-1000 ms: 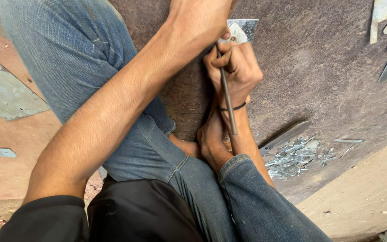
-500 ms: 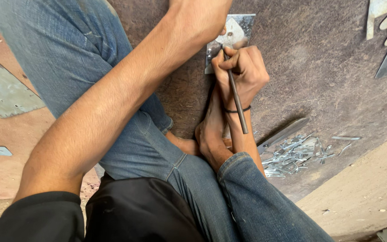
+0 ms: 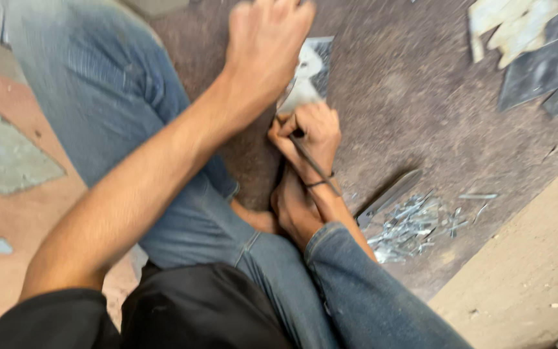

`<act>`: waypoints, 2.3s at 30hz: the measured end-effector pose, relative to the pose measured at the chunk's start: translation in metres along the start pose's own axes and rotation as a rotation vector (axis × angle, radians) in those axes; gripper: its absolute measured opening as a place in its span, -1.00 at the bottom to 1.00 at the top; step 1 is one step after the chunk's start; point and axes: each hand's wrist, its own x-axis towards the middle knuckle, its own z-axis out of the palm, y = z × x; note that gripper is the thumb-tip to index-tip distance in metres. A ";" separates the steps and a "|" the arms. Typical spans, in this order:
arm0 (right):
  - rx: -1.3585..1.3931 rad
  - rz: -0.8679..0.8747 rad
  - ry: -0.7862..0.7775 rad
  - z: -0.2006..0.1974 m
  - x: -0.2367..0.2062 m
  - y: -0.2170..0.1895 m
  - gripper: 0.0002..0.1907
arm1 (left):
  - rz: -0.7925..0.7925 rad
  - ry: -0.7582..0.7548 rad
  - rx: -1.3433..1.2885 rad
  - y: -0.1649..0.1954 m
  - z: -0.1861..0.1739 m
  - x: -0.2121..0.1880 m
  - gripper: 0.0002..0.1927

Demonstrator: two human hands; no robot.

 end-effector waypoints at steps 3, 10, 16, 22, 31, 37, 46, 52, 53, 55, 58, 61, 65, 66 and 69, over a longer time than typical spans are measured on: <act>0.644 0.573 0.148 -0.008 -0.010 0.028 -0.74 | -0.068 -0.066 -0.174 0.009 -0.015 -0.012 -0.59; -0.124 0.679 0.384 -0.074 -0.025 0.091 -0.17 | -0.165 -0.115 -0.430 0.025 -0.031 -0.002 -0.41; -0.190 0.685 0.362 -0.084 -0.013 0.104 -0.15 | -0.285 -0.051 -0.330 -0.027 -0.043 0.057 -0.76; -0.206 0.564 0.346 -0.085 0.033 0.115 -0.26 | -0.190 0.318 -0.154 -0.060 -0.062 0.097 -0.45; -0.473 0.070 0.155 -0.111 0.158 0.147 0.17 | -0.382 0.133 -0.619 -0.049 -0.062 0.094 -0.55; -0.431 0.321 -0.009 -0.126 0.194 0.146 0.27 | -0.618 -0.059 -1.340 -0.033 -0.037 0.083 -0.69; 0.464 0.297 0.002 -0.136 0.123 0.112 -0.44 | -0.567 -0.276 -1.442 -0.001 -0.029 0.066 -0.66; 1.039 0.539 0.140 -0.078 0.071 0.086 -0.56 | -0.603 -0.135 -0.878 0.031 -0.028 0.024 -0.54; 1.079 0.579 0.146 -0.070 0.064 0.084 -0.57 | -0.623 -0.128 -0.919 0.035 -0.025 0.017 -0.52; 1.161 0.659 0.159 -0.055 0.052 0.080 -0.59 | -0.664 -0.157 -0.977 0.040 -0.020 0.002 -0.57; 1.269 0.712 0.115 -0.047 0.036 0.073 -0.58 | -0.775 -0.236 -1.080 0.046 -0.016 -0.021 -0.68; 1.032 0.681 -0.034 -0.054 0.024 0.065 -0.51 | -0.868 -0.259 -1.252 0.046 -0.017 -0.030 -0.60; 1.069 0.656 -0.054 -0.068 0.017 0.055 -0.45 | -0.806 -0.331 -1.269 0.045 -0.026 -0.037 -0.36; 1.066 0.644 -0.064 -0.071 0.016 0.054 -0.44 | -0.779 -0.329 -1.246 0.046 -0.027 -0.036 -0.30; 1.057 0.616 -0.080 -0.079 0.014 0.055 -0.43 | -0.720 -0.296 -1.234 0.048 -0.030 -0.034 -0.34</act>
